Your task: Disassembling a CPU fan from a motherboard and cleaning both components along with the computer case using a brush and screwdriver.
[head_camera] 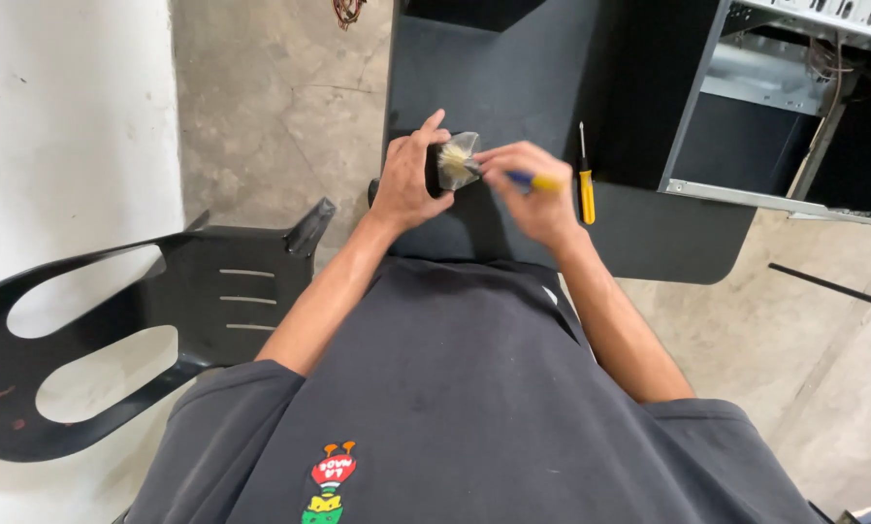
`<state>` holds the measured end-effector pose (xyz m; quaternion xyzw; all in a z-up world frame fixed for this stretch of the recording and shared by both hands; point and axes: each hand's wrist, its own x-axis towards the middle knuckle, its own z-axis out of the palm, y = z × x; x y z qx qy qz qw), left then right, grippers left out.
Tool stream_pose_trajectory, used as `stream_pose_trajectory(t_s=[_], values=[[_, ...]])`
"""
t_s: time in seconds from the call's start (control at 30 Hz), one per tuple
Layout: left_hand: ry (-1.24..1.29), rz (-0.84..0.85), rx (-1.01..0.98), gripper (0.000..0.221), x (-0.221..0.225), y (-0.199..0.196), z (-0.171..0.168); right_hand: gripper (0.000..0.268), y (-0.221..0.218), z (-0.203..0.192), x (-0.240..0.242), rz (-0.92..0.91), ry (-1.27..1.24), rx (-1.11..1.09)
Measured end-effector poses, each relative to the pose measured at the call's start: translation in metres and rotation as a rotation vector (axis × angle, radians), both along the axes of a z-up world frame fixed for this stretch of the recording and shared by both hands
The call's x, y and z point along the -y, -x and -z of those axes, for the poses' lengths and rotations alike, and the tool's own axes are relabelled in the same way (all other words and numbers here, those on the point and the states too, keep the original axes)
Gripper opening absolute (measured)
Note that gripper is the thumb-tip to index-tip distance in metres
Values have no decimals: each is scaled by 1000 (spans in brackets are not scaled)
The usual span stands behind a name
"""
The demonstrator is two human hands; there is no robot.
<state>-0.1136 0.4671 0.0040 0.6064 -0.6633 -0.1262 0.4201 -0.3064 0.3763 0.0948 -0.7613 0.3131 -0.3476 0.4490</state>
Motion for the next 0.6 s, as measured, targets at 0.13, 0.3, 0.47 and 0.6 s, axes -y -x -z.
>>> stream_pose_trajectory(t_s=[0.13, 0.3, 0.47, 0.6], values=[[-63, 86, -25, 131, 4, 2, -27, 3, -5, -20, -14, -340, -30, -129], [-119, 36, 10, 120, -1, 15, -11, 4, -13, -38, -4, -305, -71, -157], [-397, -60, -455, 114, -10, 12, -1, 13, 6, -38, -5, -37, -390, -94], [-594, -209, -948, 91, -20, 18, 10, 13, 38, -23, -5, 223, -256, -61]])
